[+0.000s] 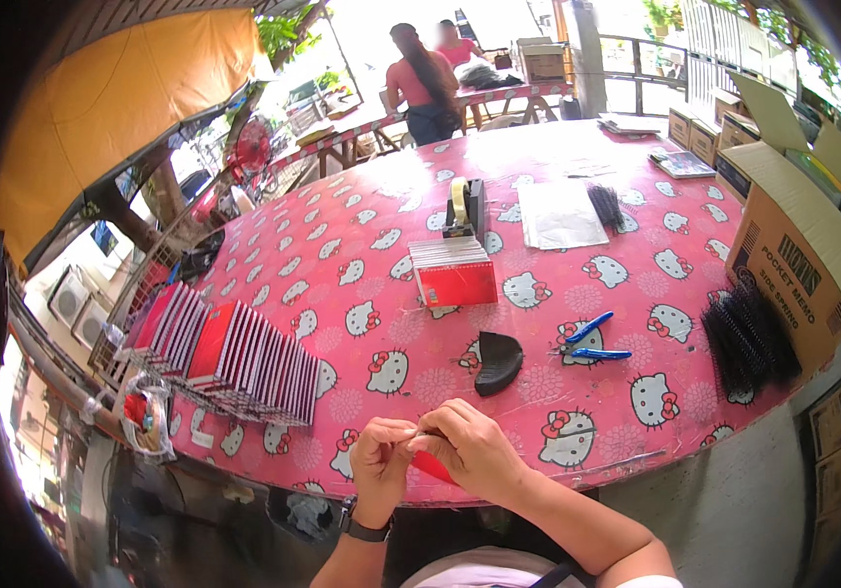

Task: The person assembles small red notebooks by inserting spiral bindings into the covers. They repeatedly pick up a notebook, insert a black spiral, and place the finished unit into a growing stack on the table.

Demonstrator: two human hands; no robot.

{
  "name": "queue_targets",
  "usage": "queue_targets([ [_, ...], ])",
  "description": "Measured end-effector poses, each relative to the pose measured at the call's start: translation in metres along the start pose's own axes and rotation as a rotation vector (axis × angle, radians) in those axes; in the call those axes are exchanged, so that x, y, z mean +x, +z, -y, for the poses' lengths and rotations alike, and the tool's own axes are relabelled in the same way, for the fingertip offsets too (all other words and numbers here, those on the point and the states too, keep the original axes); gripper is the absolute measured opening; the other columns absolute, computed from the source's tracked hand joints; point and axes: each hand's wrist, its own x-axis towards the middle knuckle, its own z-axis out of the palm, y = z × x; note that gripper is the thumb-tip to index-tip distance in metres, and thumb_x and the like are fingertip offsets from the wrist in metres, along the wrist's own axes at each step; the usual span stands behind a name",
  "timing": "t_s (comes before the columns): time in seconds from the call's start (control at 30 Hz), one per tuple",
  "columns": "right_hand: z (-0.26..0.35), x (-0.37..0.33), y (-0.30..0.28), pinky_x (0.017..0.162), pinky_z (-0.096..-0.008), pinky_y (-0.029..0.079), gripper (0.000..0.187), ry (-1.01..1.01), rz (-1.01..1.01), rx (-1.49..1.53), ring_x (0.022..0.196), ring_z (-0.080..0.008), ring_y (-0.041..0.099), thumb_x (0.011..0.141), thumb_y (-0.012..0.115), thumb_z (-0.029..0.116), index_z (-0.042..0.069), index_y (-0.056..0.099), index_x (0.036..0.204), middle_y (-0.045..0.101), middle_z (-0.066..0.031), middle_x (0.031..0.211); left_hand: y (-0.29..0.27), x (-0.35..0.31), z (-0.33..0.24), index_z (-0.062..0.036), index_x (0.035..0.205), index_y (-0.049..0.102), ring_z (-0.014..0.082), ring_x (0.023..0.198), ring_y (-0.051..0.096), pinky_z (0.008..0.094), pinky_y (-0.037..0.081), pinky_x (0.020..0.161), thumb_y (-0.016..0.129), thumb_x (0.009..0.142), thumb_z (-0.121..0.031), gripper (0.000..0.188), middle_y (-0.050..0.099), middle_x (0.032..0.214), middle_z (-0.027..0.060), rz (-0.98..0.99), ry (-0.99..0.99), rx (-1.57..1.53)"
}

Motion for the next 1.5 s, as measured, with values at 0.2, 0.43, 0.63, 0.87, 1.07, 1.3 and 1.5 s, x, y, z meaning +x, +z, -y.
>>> queue_targets([
  [0.2,0.016,-0.008,0.000,0.066,-0.0372,0.048,0.011,0.147,-0.050,-0.057,0.076,-0.0304,0.058,0.085,0.064,0.006,0.000,0.061,0.093,0.061,-0.0129,0.083,0.004,0.001,-0.003,-0.0031,0.098,0.058,0.0161,0.081,0.061,0.0255,0.049,0.072,0.066,0.085,0.000,0.015,0.061,0.090,0.0081,0.055,0.018,0.102],
  [0.43,0.009,-0.005,0.009,0.073,-0.0381,0.048,0.020,-0.005,0.058,-0.196,0.083,-0.0318,0.058,0.086,0.063,0.007,-0.001,0.060,0.104,0.062,-0.0144,0.095,-0.006,-0.003,-0.006,-0.0055,0.102,0.055,0.0159,0.082,0.059,0.0267,0.046,0.068,0.062,0.091,-0.007,0.013,0.059,0.091,0.0075,0.009,-0.005,0.212],
  [0.63,0.006,0.006,-0.003,0.088,-0.0375,0.046,0.044,0.093,-0.088,-0.107,0.107,-0.0283,0.055,0.084,0.068,0.015,0.003,0.055,0.125,0.060,-0.0148,0.116,-0.091,0.040,-0.054,-0.0042,0.117,0.050,0.0094,0.074,0.047,0.0265,0.044,0.066,0.044,0.102,-0.032,0.032,0.047,0.086,0.0011,-0.533,0.042,0.405],
  [0.87,-0.044,-0.023,-0.057,0.087,-0.0354,0.046,0.033,0.294,-0.089,-0.189,0.108,-0.0268,0.055,0.086,0.066,0.018,0.004,0.062,0.115,0.061,-0.0132,0.116,-0.256,0.090,-0.060,-0.0038,0.130,0.046,0.0110,0.078,0.058,0.0253,0.048,0.061,0.055,0.096,-0.025,0.041,0.056,0.102,0.0066,-0.742,-0.077,0.507],
  [1.07,-0.057,-0.049,-0.067,0.087,-0.0358,0.046,0.027,0.371,-0.115,-0.218,0.106,-0.0273,0.056,0.084,0.065,0.016,0.003,0.064,0.107,0.063,-0.0127,0.112,-0.255,0.080,-0.055,-0.0022,0.115,0.060,0.0253,0.105,0.054,0.0392,0.046,0.088,0.061,0.091,-0.024,0.032,0.056,0.113,0.0145,-0.665,-0.043,1.491],
  [1.3,-0.083,-0.061,-0.069,0.083,-0.0347,0.047,0.024,0.344,-0.168,-0.334,0.103,-0.0262,0.056,0.084,0.064,0.012,0.003,0.064,0.105,0.063,-0.0120,0.110,-0.200,0.105,-0.070,-0.0011,0.114,0.063,0.0321,0.112,0.053,0.0405,0.042,0.097,0.068,0.082,-0.014,0.035,0.060,0.117,0.0153,-0.190,0.078,1.441],
  [1.5,-0.086,-0.065,-0.078,0.071,-0.0312,0.049,0.020,0.401,-0.252,-0.287,0.098,-0.0249,0.057,0.081,0.064,0.005,0.003,0.065,0.100,0.063,-0.0111,0.106,-0.183,0.112,-0.055,0.0005,0.112,0.063,0.0315,0.110,0.054,0.0427,0.040,0.098,0.068,0.080,-0.012,0.035,0.062,0.115,0.0144,-0.195,0.114,1.515],
])
